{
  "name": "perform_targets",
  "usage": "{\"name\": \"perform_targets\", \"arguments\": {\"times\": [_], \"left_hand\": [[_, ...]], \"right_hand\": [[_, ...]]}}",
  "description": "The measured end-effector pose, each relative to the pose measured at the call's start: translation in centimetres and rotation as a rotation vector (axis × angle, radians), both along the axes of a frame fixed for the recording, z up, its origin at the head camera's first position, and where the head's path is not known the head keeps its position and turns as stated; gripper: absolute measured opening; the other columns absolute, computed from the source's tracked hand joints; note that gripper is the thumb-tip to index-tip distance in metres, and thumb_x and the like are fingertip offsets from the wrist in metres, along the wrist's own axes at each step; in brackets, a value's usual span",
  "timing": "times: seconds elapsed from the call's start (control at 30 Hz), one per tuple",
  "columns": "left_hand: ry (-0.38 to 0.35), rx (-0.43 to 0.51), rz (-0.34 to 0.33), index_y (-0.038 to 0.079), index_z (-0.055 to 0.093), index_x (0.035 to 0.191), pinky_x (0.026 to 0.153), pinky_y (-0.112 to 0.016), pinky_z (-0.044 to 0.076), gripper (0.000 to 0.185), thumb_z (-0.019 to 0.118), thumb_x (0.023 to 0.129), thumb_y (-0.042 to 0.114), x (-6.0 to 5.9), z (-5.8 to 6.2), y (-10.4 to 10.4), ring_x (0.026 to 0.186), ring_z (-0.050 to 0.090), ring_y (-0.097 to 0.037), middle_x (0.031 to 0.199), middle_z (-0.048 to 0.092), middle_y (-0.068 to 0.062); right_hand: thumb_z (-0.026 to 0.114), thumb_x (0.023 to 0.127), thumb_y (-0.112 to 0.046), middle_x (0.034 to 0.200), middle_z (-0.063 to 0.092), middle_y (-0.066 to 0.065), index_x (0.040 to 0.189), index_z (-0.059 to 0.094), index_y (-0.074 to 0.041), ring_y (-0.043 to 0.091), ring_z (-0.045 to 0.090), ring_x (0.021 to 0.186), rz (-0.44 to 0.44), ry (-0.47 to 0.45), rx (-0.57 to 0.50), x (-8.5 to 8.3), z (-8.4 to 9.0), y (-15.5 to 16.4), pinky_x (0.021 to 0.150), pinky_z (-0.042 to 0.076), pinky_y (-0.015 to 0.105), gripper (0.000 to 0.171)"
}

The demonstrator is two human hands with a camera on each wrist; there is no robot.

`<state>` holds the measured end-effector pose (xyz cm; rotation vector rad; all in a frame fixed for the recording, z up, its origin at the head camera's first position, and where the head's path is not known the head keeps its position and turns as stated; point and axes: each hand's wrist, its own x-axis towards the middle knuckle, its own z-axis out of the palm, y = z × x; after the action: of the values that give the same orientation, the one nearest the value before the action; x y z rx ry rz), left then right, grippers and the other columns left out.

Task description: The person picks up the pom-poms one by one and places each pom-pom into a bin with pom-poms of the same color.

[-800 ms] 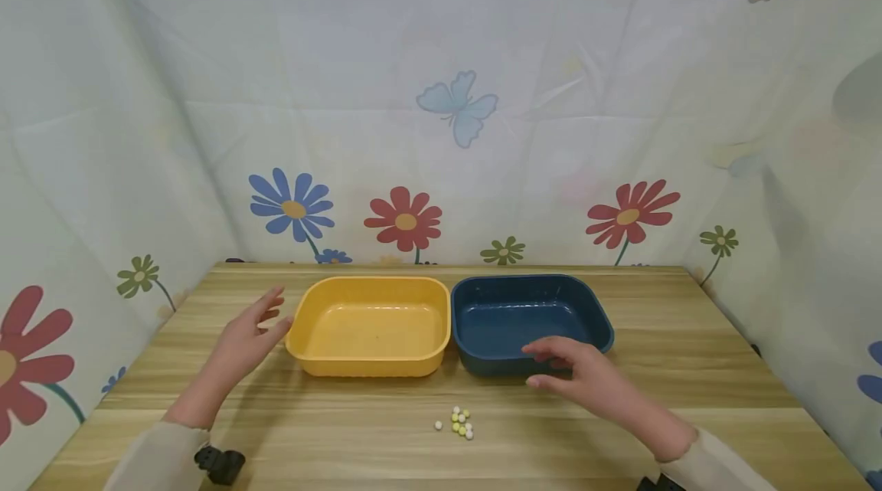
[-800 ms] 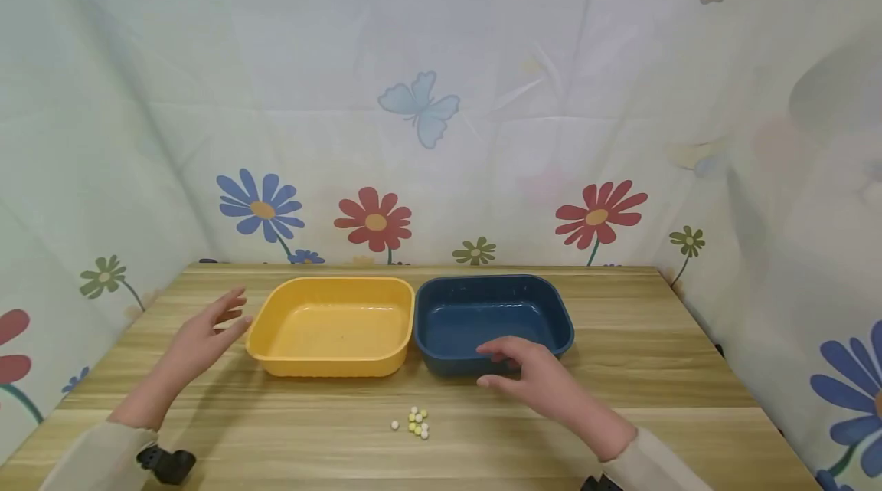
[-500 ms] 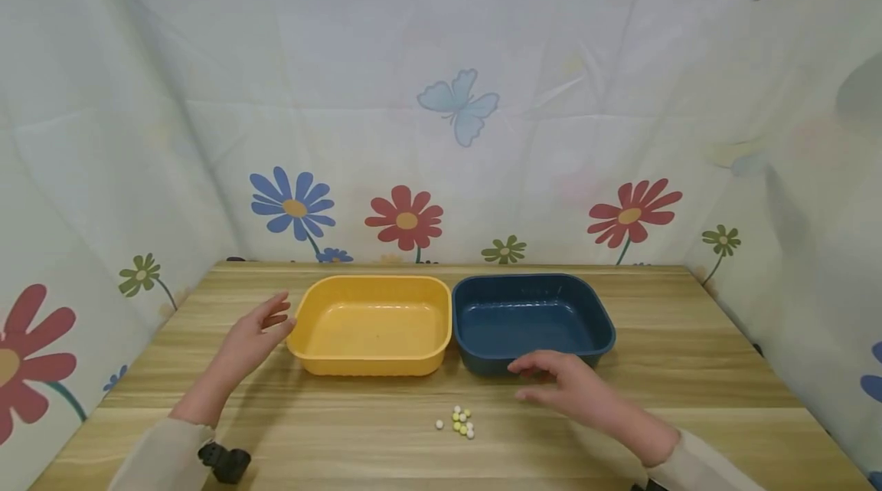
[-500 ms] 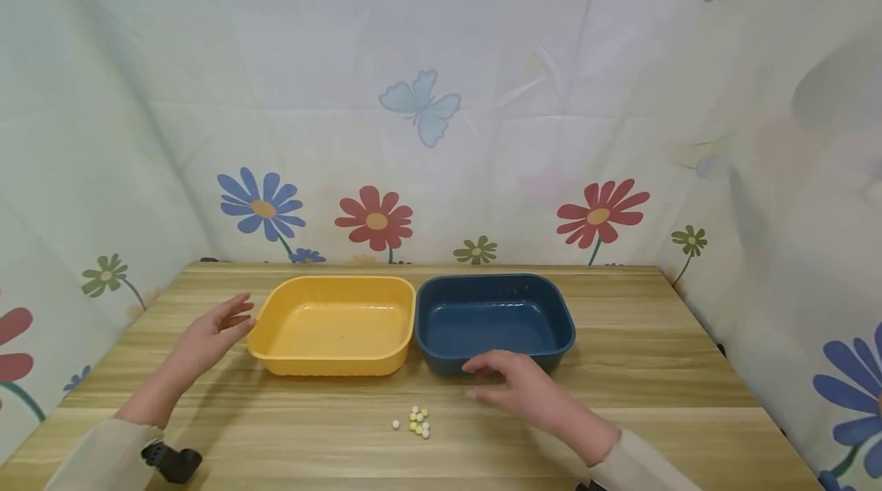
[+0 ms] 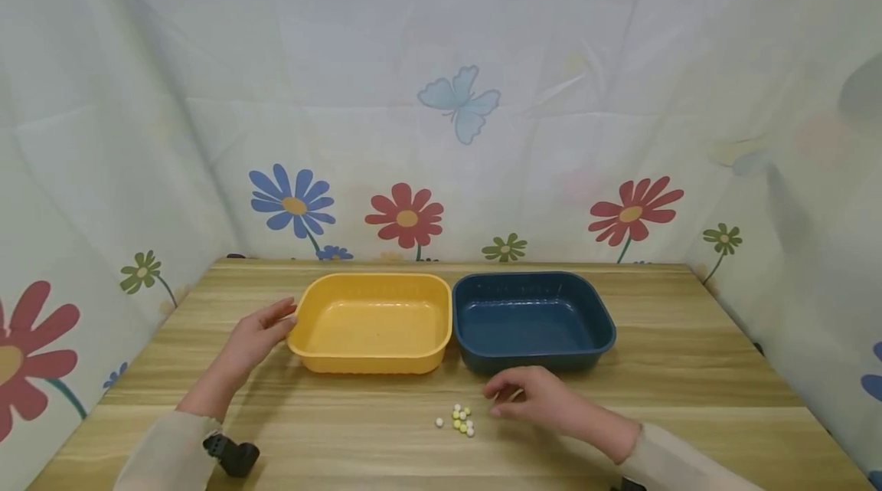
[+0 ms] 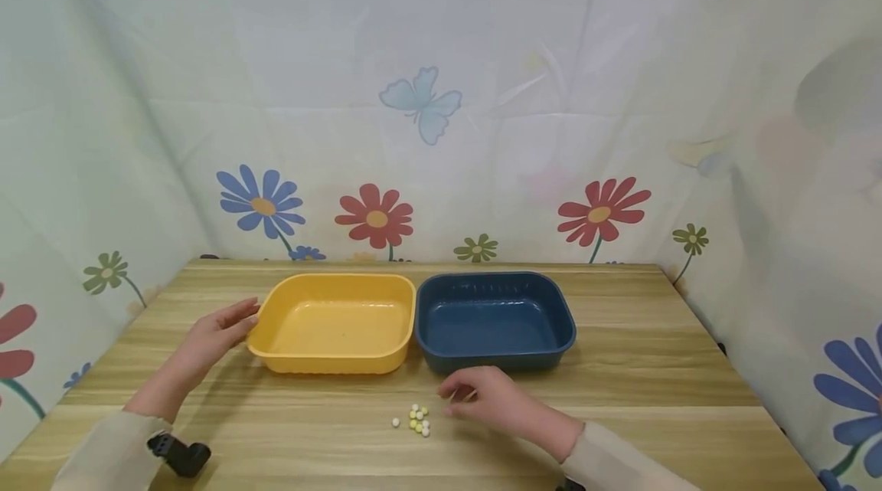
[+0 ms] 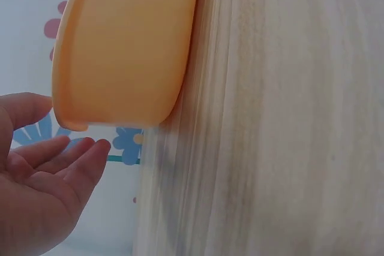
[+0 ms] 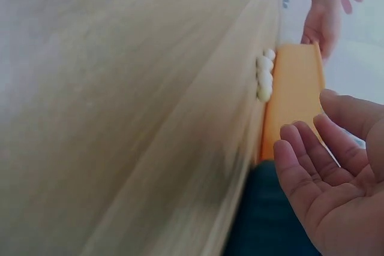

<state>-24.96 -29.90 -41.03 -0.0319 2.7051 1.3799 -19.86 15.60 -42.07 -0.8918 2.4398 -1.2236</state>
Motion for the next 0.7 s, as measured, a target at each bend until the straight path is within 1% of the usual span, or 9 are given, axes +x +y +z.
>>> {"name": "perform_targets", "arguments": {"times": [0.1, 0.27, 0.37, 0.5, 0.63, 0.7], "left_hand": [[-0.006, 0.03, -0.007, -0.005, 0.022, 0.16, 0.118, -0.052, 0.042, 0.065, 0.044, 0.111, 0.032, -0.1, -0.1, 0.0, 0.15, 0.036, -0.045, 0.166, 0.027, -0.028], [-0.042, 0.086, -0.011, -0.003, 0.022, 0.161, 0.119, -0.05, 0.04, 0.063, 0.043, 0.111, 0.031, -0.2, -0.1, 0.2, 0.152, 0.034, -0.043, 0.166, 0.026, -0.027], [-0.053, 0.105, -0.013, -0.003, 0.021, 0.161, 0.12, -0.051, 0.039, 0.063, 0.041, 0.112, 0.03, -0.3, 0.0, 0.2, 0.152, 0.034, -0.043, 0.166, 0.026, -0.027], [-0.061, 0.118, -0.014, -0.002, 0.021, 0.161, 0.12, -0.052, 0.039, 0.061, 0.04, 0.112, 0.028, -0.2, 0.0, 0.2, 0.151, 0.035, -0.044, 0.166, 0.026, -0.028], [-0.075, 0.135, -0.01, -0.001, 0.021, 0.161, 0.119, -0.049, 0.042, 0.059, 0.04, 0.112, 0.026, -0.1, -0.1, 0.1, 0.151, 0.036, -0.043, 0.167, 0.026, -0.027], [-0.078, 0.148, -0.007, -0.002, 0.021, 0.161, 0.117, -0.044, 0.045, 0.059, 0.04, 0.112, 0.024, -0.1, -0.1, 0.0, 0.151, 0.036, -0.043, 0.166, 0.026, -0.027]], "right_hand": [[0.077, 0.091, -0.014, 0.103, 0.078, 0.012, 0.111, 0.074, 0.001, -0.006, 0.063, 0.087, 0.01, 0.007, 0.022, -0.2, -0.2, -0.5, 0.077, 0.058, 0.015, 0.024], [0.077, 0.09, -0.01, 0.102, 0.079, 0.013, 0.107, 0.074, 0.003, 0.003, 0.07, 0.089, 0.035, 0.046, 0.032, -0.4, -0.3, -1.1, 0.078, 0.058, 0.014, 0.022], [0.077, 0.089, -0.007, 0.102, 0.079, 0.014, 0.107, 0.074, 0.004, 0.007, 0.072, 0.09, 0.035, 0.039, 0.037, -0.7, -0.5, -1.4, 0.079, 0.057, 0.012, 0.021], [0.077, 0.088, -0.005, 0.101, 0.079, 0.014, 0.106, 0.074, 0.004, 0.006, 0.072, 0.089, 0.031, 0.019, 0.046, -0.9, -0.7, -1.8, 0.078, 0.056, 0.011, 0.019], [0.077, 0.088, -0.005, 0.1, 0.079, 0.013, 0.104, 0.074, 0.004, 0.001, 0.07, 0.086, 0.042, 0.008, 0.05, -1.0, -0.8, -2.1, 0.077, 0.057, 0.011, 0.018], [0.077, 0.088, -0.006, 0.098, 0.079, 0.012, 0.103, 0.074, 0.003, -0.001, 0.068, 0.084, 0.047, 0.006, 0.056, -1.1, -0.9, -2.3, 0.076, 0.056, 0.012, 0.018]]}}
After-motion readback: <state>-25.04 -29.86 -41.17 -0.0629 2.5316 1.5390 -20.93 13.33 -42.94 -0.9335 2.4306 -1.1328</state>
